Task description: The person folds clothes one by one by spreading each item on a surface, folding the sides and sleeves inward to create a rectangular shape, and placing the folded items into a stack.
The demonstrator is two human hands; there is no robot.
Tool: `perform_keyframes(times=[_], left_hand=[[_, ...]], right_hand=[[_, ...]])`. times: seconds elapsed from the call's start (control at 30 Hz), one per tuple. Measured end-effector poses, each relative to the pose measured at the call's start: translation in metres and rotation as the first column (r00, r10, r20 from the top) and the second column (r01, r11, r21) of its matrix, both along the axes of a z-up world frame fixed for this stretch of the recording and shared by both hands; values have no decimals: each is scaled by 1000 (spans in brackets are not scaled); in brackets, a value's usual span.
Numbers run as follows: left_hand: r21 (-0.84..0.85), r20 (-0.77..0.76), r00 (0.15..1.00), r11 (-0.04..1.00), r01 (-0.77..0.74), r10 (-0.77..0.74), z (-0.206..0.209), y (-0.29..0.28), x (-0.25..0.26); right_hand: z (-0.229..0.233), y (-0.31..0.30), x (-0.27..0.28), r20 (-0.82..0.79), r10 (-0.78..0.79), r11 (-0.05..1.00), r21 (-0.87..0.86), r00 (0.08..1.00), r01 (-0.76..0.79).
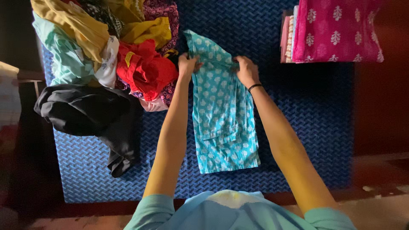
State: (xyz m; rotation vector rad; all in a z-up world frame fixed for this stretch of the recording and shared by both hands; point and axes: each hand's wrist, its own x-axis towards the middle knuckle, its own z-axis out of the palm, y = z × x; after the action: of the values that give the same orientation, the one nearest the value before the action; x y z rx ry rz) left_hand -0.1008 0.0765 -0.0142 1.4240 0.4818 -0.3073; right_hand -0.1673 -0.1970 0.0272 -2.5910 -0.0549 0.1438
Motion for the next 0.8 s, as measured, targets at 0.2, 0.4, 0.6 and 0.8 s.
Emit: perform_keyframes(times=[0.2, 0.4, 0.6, 0.8], left_hand=[[-87, 329, 942, 996, -36, 63, 3, -16, -11], [246, 547, 833, 936, -254, 82, 23, -24, -93], [502, 539, 840, 826, -258, -65, 27, -28, -179], [507, 438, 897, 840, -195, -56, 10, -21, -244]], right_hand=[[34, 16, -31, 491, -169, 984, 33, 854, 176], [36, 37, -149, 219, 260, 944, 145, 940, -295], [44, 52, -213, 187, 553, 833, -140, 812, -535], [15, 28, -210, 237, 461, 882, -16, 855, -471]])
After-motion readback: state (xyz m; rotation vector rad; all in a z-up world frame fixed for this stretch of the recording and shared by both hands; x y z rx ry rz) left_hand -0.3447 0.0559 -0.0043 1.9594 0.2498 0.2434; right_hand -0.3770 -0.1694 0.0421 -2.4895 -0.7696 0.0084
